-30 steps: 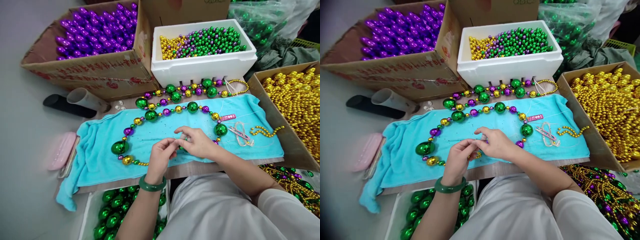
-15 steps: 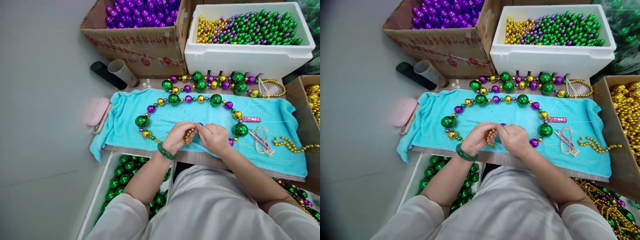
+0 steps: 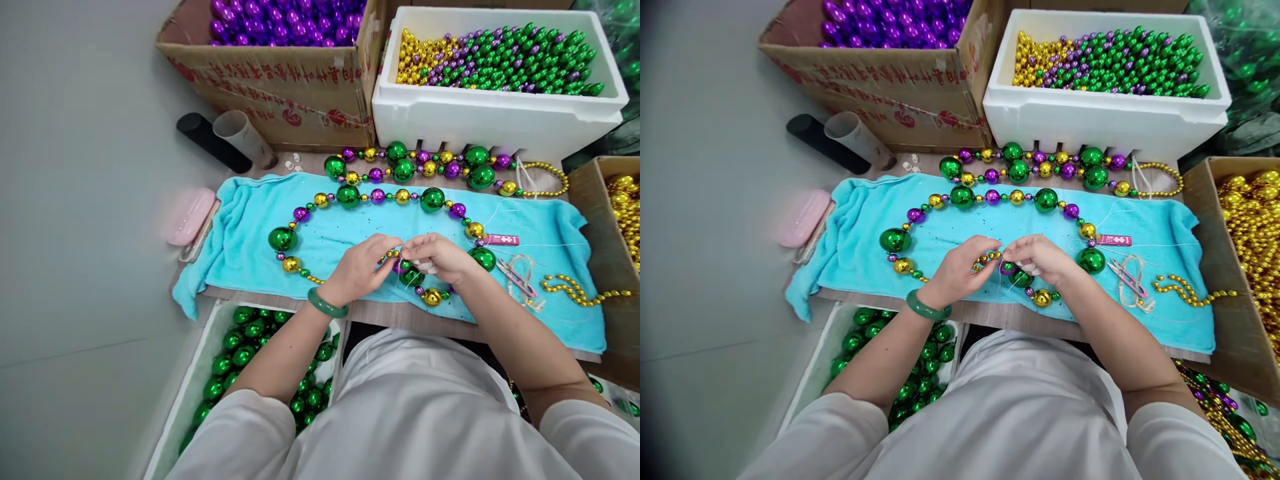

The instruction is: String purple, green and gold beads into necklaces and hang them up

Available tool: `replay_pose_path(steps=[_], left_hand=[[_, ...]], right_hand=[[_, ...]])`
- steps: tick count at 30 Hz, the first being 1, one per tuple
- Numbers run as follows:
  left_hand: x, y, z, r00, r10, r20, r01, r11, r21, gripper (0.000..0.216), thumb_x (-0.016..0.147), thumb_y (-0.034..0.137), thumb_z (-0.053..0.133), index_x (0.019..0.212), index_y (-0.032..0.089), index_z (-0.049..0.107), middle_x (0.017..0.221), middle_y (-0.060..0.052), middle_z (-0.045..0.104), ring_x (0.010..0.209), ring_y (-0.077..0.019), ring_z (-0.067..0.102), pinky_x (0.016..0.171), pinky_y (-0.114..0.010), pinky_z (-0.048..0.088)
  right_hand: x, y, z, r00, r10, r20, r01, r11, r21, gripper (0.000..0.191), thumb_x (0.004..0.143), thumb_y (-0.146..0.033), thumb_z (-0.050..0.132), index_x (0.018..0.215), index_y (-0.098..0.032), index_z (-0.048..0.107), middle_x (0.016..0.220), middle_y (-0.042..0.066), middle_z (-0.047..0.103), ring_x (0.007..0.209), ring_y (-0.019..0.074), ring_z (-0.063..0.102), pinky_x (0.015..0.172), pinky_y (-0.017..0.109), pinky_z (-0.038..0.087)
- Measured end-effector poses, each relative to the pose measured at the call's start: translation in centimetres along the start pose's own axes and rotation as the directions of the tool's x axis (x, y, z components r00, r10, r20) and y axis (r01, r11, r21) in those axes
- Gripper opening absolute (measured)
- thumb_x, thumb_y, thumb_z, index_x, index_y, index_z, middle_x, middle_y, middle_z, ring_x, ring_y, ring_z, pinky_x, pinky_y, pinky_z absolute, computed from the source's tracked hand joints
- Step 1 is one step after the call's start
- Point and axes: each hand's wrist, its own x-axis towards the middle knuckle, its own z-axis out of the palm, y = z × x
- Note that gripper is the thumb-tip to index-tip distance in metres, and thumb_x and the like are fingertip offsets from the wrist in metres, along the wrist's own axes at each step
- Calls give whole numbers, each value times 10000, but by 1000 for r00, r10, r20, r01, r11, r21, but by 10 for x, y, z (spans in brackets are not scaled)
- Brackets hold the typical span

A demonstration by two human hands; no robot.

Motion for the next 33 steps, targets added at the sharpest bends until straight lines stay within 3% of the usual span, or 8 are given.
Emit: replay_pose_path(steps=[4, 11, 16, 18, 21, 27, 30, 33], left_hand=[[-4, -8, 11, 1000, 13, 17, -13, 999, 39, 288, 882, 219, 482, 1115, 228, 651, 1038, -82, 667, 960, -167, 613, 853, -301, 487], [-8, -3, 20, 985, -147, -92, 140, 986, -87, 225, 857, 280, 539, 973, 225, 725, 1016, -88, 704, 958, -179, 626, 888, -312, 476], [-1, 10, 14, 962, -259, -86, 251, 963, -99, 240, 890, 294, 475, 868, 183, 686, 822, -65, 675, 799, -160, 598, 771, -275, 451], [3, 14, 9, 941, -336, -35, 329, 936, -129, 232, 886, 308, 476, 814, 176, 653, 701, -23, 619, 667, -128, 538, 666, -246, 418], [9, 18, 0, 891, -446, 86, 452, 852, -263, 203, 853, 312, 507, 746, 171, 607, 613, 19, 541, 572, -96, 466, 566, -216, 365], [21, 13, -19, 659, -601, 452, 746, 441, -499, 187, 742, 300, 589, 639, 148, 621, 520, 21, 498, 426, -62, 410, 407, -190, 262], [23, 9, -25, 590, -589, 552, 797, 317, -514, 210, 707, 334, 650, 665, 131, 681, 489, 10, 493, 389, -48, 355, 371, -191, 190], [22, 7, -26, 579, -577, 576, 792, 230, -566, 205, 667, 325, 709, 693, 122, 705, 516, 1, 518, 396, -36, 353, 370, -186, 191]], right_hand=[[6, 8, -1, 998, 37, 50, -42, 993, 108, 232, 524, -238, 741, 662, -119, 598, 403, -109, 314, 357, 6, 168, 384, 190, 56], [3, 7, 6, 996, 7, -90, -6, 1000, 14, 258, 516, -285, 735, 681, -122, 623, 388, -99, 348, 351, 17, 179, 383, 204, 50], [-2, 10, 10, 969, -199, -148, 161, 958, -236, 223, 614, -343, 697, 678, -136, 640, 467, -62, 449, 418, 46, 292, 429, 218, 188], [-4, 14, 11, 920, -350, -177, 240, 859, -452, 218, 694, -362, 656, 722, -146, 672, 489, -55, 463, 448, 64, 329, 463, 229, 232], [-10, 19, 14, 819, -555, -146, 259, 584, -769, 213, 806, -348, 583, 836, -179, 709, 501, -45, 498, 474, 93, 397, 502, 241, 271], [-20, 21, 19, 606, -773, 187, 301, 6, -954, 223, 914, -266, 480, 939, -204, 693, 841, 33, 706, 753, 149, 612, 653, 257, 377], [-20, 21, 21, 551, -801, 235, 267, -98, -959, 239, 935, -282, 455, 905, -186, 671, 804, 41, 691, 743, 154, 606, 663, 264, 379], [-19, 23, 23, 500, -829, 250, 221, -156, -963, 232, 933, -243, 445, 852, -169, 648, 748, 46, 662, 701, 155, 577, 654, 271, 368]])
